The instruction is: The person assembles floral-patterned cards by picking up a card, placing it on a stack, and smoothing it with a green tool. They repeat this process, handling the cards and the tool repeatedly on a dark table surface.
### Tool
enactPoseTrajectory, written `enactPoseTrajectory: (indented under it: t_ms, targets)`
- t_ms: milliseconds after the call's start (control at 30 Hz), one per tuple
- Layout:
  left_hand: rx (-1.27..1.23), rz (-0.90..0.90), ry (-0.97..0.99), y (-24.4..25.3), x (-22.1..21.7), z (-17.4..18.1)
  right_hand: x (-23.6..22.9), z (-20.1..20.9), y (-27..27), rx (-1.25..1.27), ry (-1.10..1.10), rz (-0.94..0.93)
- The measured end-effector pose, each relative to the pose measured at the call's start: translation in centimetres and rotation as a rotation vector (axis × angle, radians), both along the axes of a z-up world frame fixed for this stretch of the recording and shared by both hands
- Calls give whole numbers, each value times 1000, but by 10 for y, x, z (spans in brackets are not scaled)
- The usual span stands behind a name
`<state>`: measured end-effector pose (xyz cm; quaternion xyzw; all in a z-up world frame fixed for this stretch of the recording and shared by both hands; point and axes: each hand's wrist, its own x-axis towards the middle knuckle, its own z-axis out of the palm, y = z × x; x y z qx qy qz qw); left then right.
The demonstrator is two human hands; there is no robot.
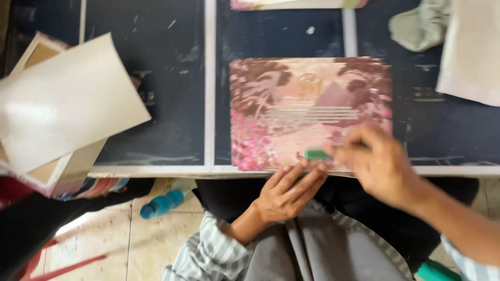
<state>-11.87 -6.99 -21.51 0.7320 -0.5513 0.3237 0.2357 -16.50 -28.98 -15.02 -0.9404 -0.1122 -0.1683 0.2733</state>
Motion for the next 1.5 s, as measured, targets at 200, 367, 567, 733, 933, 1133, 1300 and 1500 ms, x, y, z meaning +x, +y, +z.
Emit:
enactPoseTrajectory:
  t_ms: [200, 367, 567, 733, 933, 1133, 1300, 1500]
  targets:
    - [-103, -46, -10, -1, 2, -3, 48, -23, -57, 31, 15, -116]
    - [-169, 18, -21, -11, -3, -14, 82, 15, 52, 386, 270, 71]
    - [-397, 88, 50, -14, -3, 1, 134, -29, 72, 72, -196, 182]
    - [-104, -188, 193, 18, 9, 23, 147, -28, -12, -51, -123, -132]
    - [-145, 482, 318, 77, 77, 29, 18, -37, -116, -95, -206, -539]
    - [418, 872, 161, 77, 86, 2, -45, -77, -113, -100, -146, -646]
    - [290, 806, 236, 68, 87, -2, 18, -24, -109, -315, -314, -485]
    - [16, 665, 394, 74, 87, 7, 142, -15, -107, -911, -503, -411]
